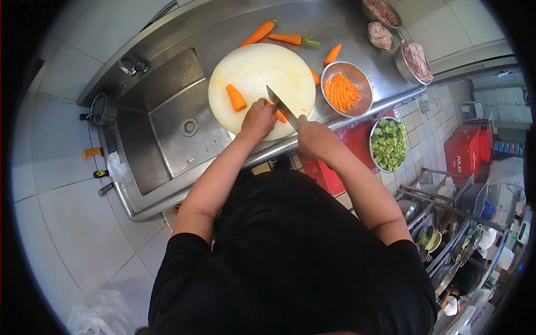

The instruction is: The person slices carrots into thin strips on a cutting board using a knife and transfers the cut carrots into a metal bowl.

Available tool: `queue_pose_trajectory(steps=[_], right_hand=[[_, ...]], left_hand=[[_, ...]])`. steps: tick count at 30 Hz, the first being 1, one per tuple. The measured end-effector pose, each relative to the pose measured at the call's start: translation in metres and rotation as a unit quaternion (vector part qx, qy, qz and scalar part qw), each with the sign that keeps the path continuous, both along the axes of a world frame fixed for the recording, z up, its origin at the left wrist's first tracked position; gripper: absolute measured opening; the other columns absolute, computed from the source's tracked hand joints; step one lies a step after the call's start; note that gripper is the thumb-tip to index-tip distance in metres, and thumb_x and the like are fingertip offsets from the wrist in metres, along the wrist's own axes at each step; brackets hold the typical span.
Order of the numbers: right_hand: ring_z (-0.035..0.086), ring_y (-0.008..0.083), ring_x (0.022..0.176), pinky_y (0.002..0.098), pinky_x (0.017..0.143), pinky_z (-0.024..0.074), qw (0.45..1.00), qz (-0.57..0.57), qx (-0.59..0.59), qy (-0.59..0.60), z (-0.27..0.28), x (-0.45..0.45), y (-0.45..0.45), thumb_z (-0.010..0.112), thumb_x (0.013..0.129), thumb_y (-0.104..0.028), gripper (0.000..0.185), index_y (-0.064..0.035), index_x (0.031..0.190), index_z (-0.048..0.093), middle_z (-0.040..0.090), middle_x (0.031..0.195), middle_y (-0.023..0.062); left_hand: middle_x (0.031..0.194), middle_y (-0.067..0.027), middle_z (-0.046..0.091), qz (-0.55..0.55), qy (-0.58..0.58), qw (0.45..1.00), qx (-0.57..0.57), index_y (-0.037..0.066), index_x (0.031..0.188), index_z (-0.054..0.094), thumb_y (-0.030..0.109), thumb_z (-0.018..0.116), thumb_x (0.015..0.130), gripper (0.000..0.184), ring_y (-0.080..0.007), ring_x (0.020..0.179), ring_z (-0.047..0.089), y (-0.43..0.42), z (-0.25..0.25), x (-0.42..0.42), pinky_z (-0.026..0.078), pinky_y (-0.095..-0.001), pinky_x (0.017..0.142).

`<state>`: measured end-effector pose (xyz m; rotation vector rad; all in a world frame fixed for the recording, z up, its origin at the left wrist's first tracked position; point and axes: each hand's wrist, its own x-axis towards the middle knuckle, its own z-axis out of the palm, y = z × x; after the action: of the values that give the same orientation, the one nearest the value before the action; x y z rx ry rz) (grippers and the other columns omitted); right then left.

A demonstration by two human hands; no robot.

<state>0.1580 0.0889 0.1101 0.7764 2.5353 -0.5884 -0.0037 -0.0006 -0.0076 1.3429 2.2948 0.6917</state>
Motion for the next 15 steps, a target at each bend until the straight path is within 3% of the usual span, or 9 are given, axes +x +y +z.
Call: queue_pose_trajectory(steps=[2, 5, 11, 15], right_hand=[[0.070, 0.0459, 0.092, 0.0532, 0.083, 0.0551, 1.000, -0.005, 0.005, -0.013, 0.005, 0.006, -0.005, 0.047, 0.092, -0.006, 0.020, 0.0041, 0.109, 0.047, 0.069, 0.094, 0.0311], [0.070, 0.0452, 0.092, 0.0536, 0.083, 0.0550, 1.000, -0.023, 0.001, 0.010, -0.034, 0.023, -0.012, 0.046, 0.093, -0.005, 0.019, 0.0043, 0.110, 0.047, 0.069, 0.093, 0.0307], [0.070, 0.0447, 0.093, 0.0531, 0.082, 0.0551, 1.000, -0.010, -0.010, -0.011, -0.001, -0.004, 0.001, 0.049, 0.091, -0.003, 0.023, 0.0049, 0.112, 0.047, 0.069, 0.094, 0.0311], [0.070, 0.0450, 0.092, 0.0524, 0.081, 0.0555, 0.999, -0.036, -0.010, 0.015, -0.021, 0.020, -0.011, 0.050, 0.090, -0.003, 0.023, 0.0056, 0.111, 0.047, 0.069, 0.092, 0.0316]], left_hand=[[0.126, -0.0200, 0.060, 0.002, 0.007, 1.000, 0.006, 0.007, 0.116, 0.073, 0.019, 0.074, 0.086, 0.032, -0.0356, 0.116, 0.060, -0.001, -0.004, -0.001, 0.050, -0.0422, 0.099], [0.124, -0.0194, 0.061, 0.008, 0.019, 0.999, 0.024, 0.007, 0.116, 0.073, 0.020, 0.073, 0.087, 0.032, -0.0356, 0.114, 0.061, -0.002, -0.004, 0.001, 0.050, -0.0422, 0.098], [0.117, -0.0181, 0.062, 0.003, 0.000, 1.000, 0.016, 0.007, 0.115, 0.073, 0.019, 0.072, 0.088, 0.029, -0.0351, 0.109, 0.062, -0.001, -0.004, 0.000, 0.051, -0.0425, 0.095], [0.115, -0.0174, 0.063, 0.021, 0.012, 0.999, 0.021, 0.006, 0.112, 0.074, 0.019, 0.071, 0.089, 0.027, -0.0341, 0.108, 0.062, -0.003, -0.003, 0.002, 0.051, -0.0421, 0.094]])
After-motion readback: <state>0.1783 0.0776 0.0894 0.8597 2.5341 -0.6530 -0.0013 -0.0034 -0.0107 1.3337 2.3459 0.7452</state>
